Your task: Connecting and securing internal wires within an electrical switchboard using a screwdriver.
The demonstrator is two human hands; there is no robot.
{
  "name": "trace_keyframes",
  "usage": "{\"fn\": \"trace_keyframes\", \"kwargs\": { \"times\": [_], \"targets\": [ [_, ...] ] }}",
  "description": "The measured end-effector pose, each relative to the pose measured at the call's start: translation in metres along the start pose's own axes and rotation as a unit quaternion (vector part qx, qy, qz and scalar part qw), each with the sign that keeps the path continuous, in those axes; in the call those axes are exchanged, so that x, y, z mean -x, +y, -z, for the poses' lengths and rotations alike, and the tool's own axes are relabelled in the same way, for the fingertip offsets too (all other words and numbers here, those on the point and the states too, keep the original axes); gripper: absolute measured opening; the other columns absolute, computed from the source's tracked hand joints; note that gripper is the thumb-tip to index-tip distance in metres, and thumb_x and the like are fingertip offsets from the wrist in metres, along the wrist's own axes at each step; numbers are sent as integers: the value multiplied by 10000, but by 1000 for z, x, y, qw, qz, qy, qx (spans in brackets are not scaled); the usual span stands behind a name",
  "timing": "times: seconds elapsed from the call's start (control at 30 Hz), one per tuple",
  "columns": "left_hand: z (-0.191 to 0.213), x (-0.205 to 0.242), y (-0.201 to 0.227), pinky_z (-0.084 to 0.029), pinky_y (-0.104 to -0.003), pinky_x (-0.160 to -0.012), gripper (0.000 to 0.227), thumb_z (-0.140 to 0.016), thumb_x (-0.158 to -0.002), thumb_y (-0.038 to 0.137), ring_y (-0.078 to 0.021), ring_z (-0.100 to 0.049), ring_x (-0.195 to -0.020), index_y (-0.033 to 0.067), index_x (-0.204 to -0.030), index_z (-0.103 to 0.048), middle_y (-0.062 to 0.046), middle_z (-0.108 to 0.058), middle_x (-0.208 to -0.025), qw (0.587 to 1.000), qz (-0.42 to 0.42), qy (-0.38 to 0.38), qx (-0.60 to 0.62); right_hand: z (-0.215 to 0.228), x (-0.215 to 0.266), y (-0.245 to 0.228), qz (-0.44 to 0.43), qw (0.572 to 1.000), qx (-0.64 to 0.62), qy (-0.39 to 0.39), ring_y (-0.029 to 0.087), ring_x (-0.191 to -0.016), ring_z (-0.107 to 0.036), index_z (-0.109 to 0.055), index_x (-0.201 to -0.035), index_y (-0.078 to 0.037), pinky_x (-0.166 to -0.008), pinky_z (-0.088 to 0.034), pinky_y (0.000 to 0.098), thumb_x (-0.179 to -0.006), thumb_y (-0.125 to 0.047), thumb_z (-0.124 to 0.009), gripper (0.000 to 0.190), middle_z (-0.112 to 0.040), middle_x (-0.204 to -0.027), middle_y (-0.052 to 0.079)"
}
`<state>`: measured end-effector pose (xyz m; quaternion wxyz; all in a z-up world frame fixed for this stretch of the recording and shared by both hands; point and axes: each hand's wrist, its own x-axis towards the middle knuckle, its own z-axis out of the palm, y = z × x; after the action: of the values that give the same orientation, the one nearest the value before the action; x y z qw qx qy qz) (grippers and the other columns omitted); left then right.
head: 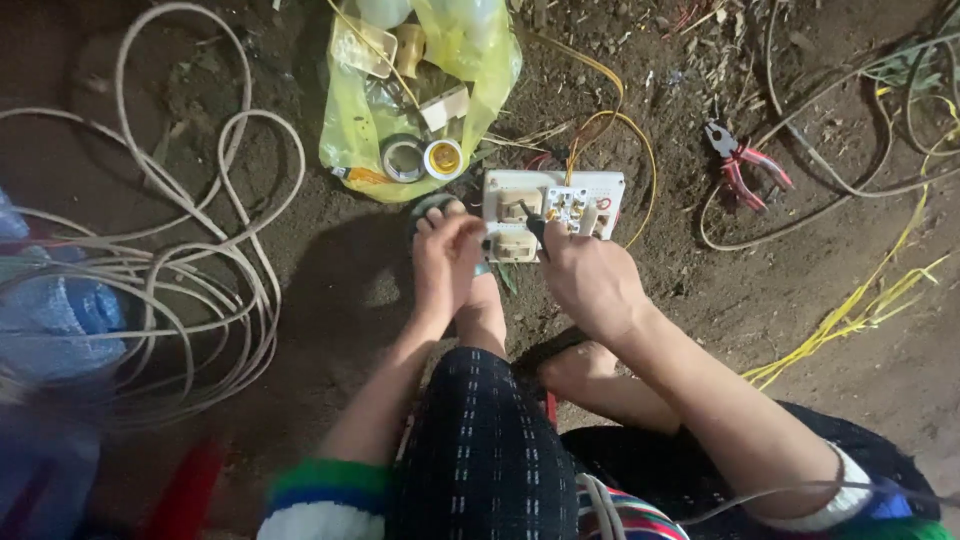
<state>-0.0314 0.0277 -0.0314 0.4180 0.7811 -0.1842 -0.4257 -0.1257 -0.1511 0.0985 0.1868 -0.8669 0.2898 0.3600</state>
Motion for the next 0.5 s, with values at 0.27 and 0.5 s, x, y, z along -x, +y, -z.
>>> {"fn": "trace_keyframes", "kwargs": {
  "times": [0.27, 0.5],
  "targets": [
    [5, 9, 49, -623, -444, -693, 253, -657, -983, 139, -360, -744, -861, 37, -1207, -714, -203, -748, -1020, 995, 44, -89, -10, 44, -4, -2, -45, 996, 2, -76, 327, -719, -782, -674, -1255, -145, -611, -648, 463, -989, -397, -620, 370, -766, -838, 134],
    [-36, 13, 23, -550, -574, -837, 521, -763, -934, 270, -448, -656, -959, 25, -1360, -589, -287, -672, -1123, 980, -67, 20, -185, 30, -19, 2, -99, 983, 26, -152, 361, -796, -787, -717, -1173, -193, -673, -637, 505, -964, -486, -588, 382, -779, -846, 131]
  ]
}}
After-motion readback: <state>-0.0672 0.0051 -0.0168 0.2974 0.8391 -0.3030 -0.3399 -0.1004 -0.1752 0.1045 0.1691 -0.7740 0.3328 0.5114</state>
